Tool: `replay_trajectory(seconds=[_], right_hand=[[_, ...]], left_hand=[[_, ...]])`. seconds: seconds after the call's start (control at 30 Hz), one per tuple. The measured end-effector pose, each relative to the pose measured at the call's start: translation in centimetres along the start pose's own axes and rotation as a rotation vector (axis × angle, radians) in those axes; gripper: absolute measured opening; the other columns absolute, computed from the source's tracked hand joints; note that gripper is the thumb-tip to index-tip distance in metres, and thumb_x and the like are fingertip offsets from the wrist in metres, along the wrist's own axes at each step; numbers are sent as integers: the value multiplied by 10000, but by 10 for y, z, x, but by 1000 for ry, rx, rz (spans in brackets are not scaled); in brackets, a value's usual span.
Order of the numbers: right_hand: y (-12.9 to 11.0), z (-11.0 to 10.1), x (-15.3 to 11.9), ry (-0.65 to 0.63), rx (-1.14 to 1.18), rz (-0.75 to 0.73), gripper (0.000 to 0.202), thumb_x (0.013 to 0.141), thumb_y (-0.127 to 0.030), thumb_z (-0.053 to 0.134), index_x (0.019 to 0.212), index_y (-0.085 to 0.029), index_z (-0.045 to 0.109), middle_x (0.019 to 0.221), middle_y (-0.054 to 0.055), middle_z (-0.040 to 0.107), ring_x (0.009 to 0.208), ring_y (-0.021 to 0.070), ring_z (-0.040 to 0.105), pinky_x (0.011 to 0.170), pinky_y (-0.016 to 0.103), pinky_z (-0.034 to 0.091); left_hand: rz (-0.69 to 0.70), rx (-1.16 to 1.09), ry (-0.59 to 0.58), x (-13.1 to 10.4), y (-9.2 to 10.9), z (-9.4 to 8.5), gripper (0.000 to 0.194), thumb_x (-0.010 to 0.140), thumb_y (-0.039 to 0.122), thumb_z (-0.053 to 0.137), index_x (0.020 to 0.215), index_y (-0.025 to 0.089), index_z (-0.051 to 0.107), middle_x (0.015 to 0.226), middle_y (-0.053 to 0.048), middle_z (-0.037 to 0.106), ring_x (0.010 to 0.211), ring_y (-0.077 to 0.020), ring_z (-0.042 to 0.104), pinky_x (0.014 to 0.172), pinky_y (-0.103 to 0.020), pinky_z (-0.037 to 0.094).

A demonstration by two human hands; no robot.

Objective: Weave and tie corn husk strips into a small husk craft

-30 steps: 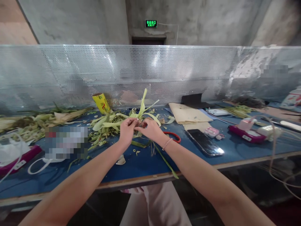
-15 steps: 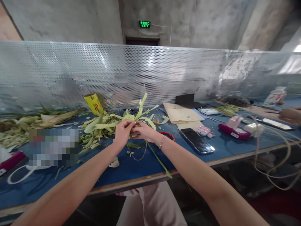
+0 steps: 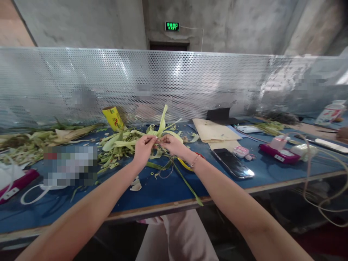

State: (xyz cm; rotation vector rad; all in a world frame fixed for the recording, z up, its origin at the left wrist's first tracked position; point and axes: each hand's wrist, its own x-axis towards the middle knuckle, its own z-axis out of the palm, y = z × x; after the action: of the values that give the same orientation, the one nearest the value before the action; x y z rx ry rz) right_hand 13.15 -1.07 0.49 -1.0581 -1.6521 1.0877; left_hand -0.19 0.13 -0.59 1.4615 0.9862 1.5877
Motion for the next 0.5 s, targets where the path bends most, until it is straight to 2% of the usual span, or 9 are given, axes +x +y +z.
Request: replay_trajectory(seconds=[0.07, 0.17, 0.37, 0.5], right_hand=[[4, -7, 5, 43, -138, -119, 84, 735, -243, 491, 724, -160, 481, 560, -57, 427, 455, 44, 340, 453, 187, 274], [8, -12, 10, 92, -167, -211, 108, 723, -246, 487, 675, -151, 501, 572, -41, 464, 519, 65, 397, 531, 207, 316], [11, -14, 13, 72, -133, -227, 139, 690, -273, 511, 655, -139, 524, 576, -34, 492, 528, 68, 412, 546, 212, 325], [5, -18, 9, 102, -132, -204, 162, 673, -296, 529, 643, -137, 530, 499, -54, 423, 476, 59, 361, 486, 205, 281]], left_hand=[[-29, -61, 7, 1, -2, 1, 166, 609, 283, 632, 686, 153, 564, 626, -17, 634, 584, -142, 605, 515, -242, 467], [-56, -124, 4, 0, -1, 2, 190, 611, 296, 635, 681, 156, 527, 602, -7, 626, 528, -129, 597, 501, -240, 462], [-29, -171, -11, -1, 4, 4, 255, 608, 336, 644, 666, 156, 472, 554, 12, 596, 474, -103, 570, 472, -219, 443], [-23, -194, -18, -1, 2, 4, 255, 637, 337, 625, 666, 163, 442, 533, 21, 575, 456, -88, 545, 452, -203, 414]])
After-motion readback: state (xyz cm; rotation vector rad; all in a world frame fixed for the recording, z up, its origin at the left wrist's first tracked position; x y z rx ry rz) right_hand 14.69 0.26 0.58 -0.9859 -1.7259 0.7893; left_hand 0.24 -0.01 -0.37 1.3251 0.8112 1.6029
